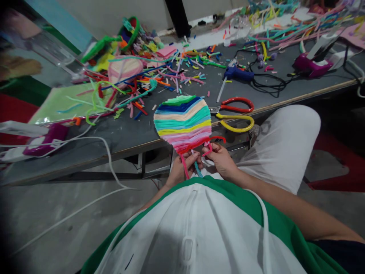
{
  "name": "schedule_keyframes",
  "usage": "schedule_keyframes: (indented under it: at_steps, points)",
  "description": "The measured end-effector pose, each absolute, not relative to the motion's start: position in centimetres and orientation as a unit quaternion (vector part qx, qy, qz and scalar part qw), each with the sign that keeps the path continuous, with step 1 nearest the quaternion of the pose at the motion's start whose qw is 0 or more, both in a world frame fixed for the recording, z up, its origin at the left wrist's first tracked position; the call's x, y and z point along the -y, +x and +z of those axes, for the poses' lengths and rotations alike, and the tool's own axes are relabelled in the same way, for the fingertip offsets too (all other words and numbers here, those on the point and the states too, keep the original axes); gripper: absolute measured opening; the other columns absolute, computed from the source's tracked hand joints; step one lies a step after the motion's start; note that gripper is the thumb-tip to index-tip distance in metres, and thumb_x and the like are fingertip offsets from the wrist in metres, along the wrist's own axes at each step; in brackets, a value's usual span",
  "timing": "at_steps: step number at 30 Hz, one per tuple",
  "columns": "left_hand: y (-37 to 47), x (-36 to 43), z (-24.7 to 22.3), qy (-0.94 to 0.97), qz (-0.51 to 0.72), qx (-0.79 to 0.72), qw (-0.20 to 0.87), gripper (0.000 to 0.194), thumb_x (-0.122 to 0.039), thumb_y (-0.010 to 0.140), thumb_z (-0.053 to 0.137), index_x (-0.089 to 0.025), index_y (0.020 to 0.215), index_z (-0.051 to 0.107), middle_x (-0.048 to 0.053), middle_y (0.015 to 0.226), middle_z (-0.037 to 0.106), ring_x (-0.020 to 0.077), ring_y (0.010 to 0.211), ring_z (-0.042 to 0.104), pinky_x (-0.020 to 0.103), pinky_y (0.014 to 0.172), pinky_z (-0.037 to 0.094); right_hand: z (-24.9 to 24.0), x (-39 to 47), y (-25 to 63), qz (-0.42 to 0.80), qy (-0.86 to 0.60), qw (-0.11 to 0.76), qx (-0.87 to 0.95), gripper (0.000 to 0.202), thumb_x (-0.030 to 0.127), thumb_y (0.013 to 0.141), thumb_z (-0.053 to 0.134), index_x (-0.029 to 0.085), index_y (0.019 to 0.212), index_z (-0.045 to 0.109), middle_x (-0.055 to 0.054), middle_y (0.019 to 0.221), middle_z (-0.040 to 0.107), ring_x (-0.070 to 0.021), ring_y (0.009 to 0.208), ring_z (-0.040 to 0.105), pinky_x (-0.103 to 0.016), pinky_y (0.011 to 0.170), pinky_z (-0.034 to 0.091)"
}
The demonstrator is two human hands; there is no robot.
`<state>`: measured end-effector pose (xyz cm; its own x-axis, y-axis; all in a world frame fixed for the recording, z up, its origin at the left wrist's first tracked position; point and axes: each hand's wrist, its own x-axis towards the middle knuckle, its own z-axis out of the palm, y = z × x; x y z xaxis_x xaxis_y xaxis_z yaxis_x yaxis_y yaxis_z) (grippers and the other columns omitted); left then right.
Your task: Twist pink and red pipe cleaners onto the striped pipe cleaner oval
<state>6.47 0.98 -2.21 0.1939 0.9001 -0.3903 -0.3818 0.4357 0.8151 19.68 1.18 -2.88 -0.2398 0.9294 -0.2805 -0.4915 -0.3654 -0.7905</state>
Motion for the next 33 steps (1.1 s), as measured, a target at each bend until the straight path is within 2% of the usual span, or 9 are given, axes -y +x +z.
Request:
schedule_keyframes:
  at_steps: [6,11,15,17,19,23,27,30,33]
  points:
    - [6.3,-1.0,-2.4,0.282,0.434,-0.456,0.724,0.039,-0.036,0.054,0.081,-0.013,0.079,0.061,-0.001,0.059,0.060,0.0133,0.053,0.059,0.024,0.050,0.045,-2.6,-1.2,19.7,0.741,-0.416,0.468,0.243,0.032,0.038,0.059,0.078,0.021,0.069,0.053,0.005,0.058,0.059,-0.0117,0.051,0.054,-0.027,0.054,0.044]
    - [3.2,-0.2,-2.7,0.302,0.369,-0.423,0.771,0.054,-0.016,0.047,0.084,-0.014,0.096,0.063,0.006,0.085,0.069,0.0187,0.076,0.066,0.028,0.069,0.050,-2.5,-1.5,20.0,0.730,-0.425,0.491,0.214,0.033,0.023,0.053,0.077,0.021,0.080,0.057,0.003,0.071,0.062,-0.0122,0.062,0.057,-0.027,0.060,0.044]
    - [0.2,-0.4,-2.3,0.279,0.450,-0.429,0.732,0.036,-0.023,0.064,0.077,-0.015,0.097,0.064,0.007,0.089,0.069,0.0163,0.081,0.065,0.028,0.075,0.051,-2.8,-0.7,21.6,0.657,-0.473,0.529,0.254,0.031,0.012,0.058,0.065,0.021,0.087,0.057,0.003,0.076,0.061,-0.0118,0.066,0.054,-0.025,0.061,0.041]
    - [-0.1,-1.1,-1.9,0.287,0.480,-0.428,0.710,0.027,-0.033,0.072,0.071,-0.015,0.090,0.065,0.007,0.084,0.068,0.0155,0.076,0.064,0.029,0.073,0.051,-2.8,0.0,22.7,0.597,-0.502,0.555,0.291,0.022,0.014,0.062,0.060,0.022,0.082,0.056,0.003,0.075,0.059,-0.0121,0.066,0.052,-0.025,0.061,0.039]
    - [0.4,-1.9,-1.5,0.294,0.494,-0.430,0.696,0.028,-0.040,0.073,0.070,-0.014,0.081,0.066,0.005,0.074,0.067,0.0140,0.067,0.062,0.028,0.068,0.051,-2.4,0.6,23.6,0.523,-0.523,0.581,0.340,0.018,0.014,0.064,0.059,0.022,0.081,0.055,0.002,0.076,0.058,-0.0132,0.070,0.052,-0.026,0.064,0.039]
    - [2.2,-3.0,-0.6,0.312,0.512,-0.430,0.674,0.027,-0.035,0.068,0.075,-0.012,0.078,0.068,0.003,0.068,0.067,0.0127,0.063,0.060,0.025,0.065,0.049,-0.8,0.6,25.0,0.420,-0.515,0.622,0.414,0.018,0.017,0.069,0.060,0.023,0.085,0.055,0.000,0.083,0.058,-0.0156,0.080,0.054,-0.029,0.073,0.042]
    - [2.1,-3.6,1.2,0.344,0.526,-0.398,0.668,0.025,-0.029,0.065,0.077,-0.012,0.082,0.070,0.004,0.074,0.070,0.0145,0.069,0.063,0.027,0.071,0.049,1.9,-0.5,26.7,0.411,-0.488,0.624,0.451,0.027,0.025,0.076,0.062,0.025,0.102,0.056,-0.003,0.094,0.061,-0.0173,0.088,0.057,-0.034,0.083,0.044]
    - [1.4,-4.1,3.4,0.335,0.554,-0.395,0.652,0.022,-0.027,0.058,0.082,-0.013,0.068,0.068,0.002,0.065,0.067,0.0131,0.062,0.062,0.026,0.066,0.049,4.5,-1.5,27.8,0.421,-0.485,0.591,0.488,0.034,0.034,0.080,0.061,0.027,0.113,0.056,-0.004,0.097,0.064,-0.0168,0.081,0.059,-0.036,0.081,0.046]
    - [1.4,-4.5,5.6,0.331,0.591,-0.378,0.631,0.022,-0.023,0.051,0.084,-0.015,0.057,0.065,0.000,0.062,0.067,0.0122,0.061,0.062,0.025,0.066,0.050,7.2,-2.4,27.8,0.462,-0.439,0.590,0.496,0.041,0.041,0.081,0.062,0.029,0.119,0.055,-0.005,0.106,0.066,-0.0186,0.092,0.062,-0.037,0.086,0.046]
